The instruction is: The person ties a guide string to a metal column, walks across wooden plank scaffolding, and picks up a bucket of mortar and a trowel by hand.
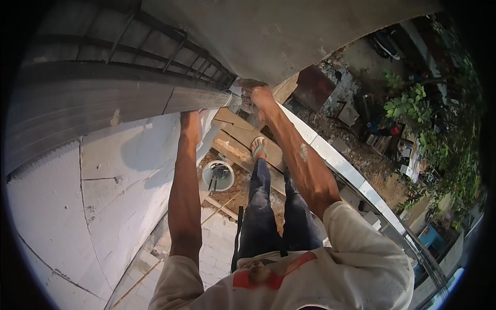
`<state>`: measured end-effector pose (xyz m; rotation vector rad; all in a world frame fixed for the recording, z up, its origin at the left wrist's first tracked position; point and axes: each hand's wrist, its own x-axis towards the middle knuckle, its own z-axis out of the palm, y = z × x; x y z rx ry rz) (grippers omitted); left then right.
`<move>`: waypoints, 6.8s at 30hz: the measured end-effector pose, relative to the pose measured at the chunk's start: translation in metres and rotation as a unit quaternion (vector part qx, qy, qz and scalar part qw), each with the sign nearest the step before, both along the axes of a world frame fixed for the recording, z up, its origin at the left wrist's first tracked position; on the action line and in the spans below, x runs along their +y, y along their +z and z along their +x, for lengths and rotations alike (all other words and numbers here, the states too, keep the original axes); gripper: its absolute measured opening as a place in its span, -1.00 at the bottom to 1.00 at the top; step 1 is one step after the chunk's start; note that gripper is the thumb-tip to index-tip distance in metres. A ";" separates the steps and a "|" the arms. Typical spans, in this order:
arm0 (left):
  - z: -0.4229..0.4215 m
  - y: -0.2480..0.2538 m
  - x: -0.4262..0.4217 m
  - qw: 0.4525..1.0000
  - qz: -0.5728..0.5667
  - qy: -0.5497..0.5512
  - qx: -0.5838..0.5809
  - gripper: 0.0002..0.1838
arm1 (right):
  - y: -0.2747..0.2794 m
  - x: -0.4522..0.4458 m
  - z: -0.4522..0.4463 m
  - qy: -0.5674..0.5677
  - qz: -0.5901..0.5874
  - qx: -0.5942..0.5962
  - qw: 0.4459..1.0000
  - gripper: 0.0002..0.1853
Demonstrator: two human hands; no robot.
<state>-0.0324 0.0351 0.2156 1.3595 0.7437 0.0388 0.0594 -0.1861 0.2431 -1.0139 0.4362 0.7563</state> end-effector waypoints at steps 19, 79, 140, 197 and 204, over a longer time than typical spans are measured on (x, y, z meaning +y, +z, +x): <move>0.083 -0.031 0.016 0.920 -0.306 -0.241 0.043 -0.61 | -0.020 0.023 0.028 0.078 -0.042 -0.050 0.995 -0.82; -0.077 0.023 -0.085 0.910 -0.391 0.140 0.000 -0.86 | -0.015 -0.031 -0.147 0.386 -0.254 -0.355 0.813 -0.77; -0.058 0.028 -0.073 0.981 0.133 -0.121 0.078 -0.78 | -0.014 0.024 -0.076 0.090 0.014 -0.031 0.995 -0.85; -0.224 -0.039 -0.104 0.935 0.241 -0.205 0.159 -0.61 | -0.041 0.061 -0.075 -0.054 -0.215 -0.137 0.965 -0.72; -0.306 -0.049 -0.128 0.897 0.184 -0.324 0.237 -0.62 | -0.020 0.061 -0.069 -0.006 -0.243 -0.122 0.962 -0.67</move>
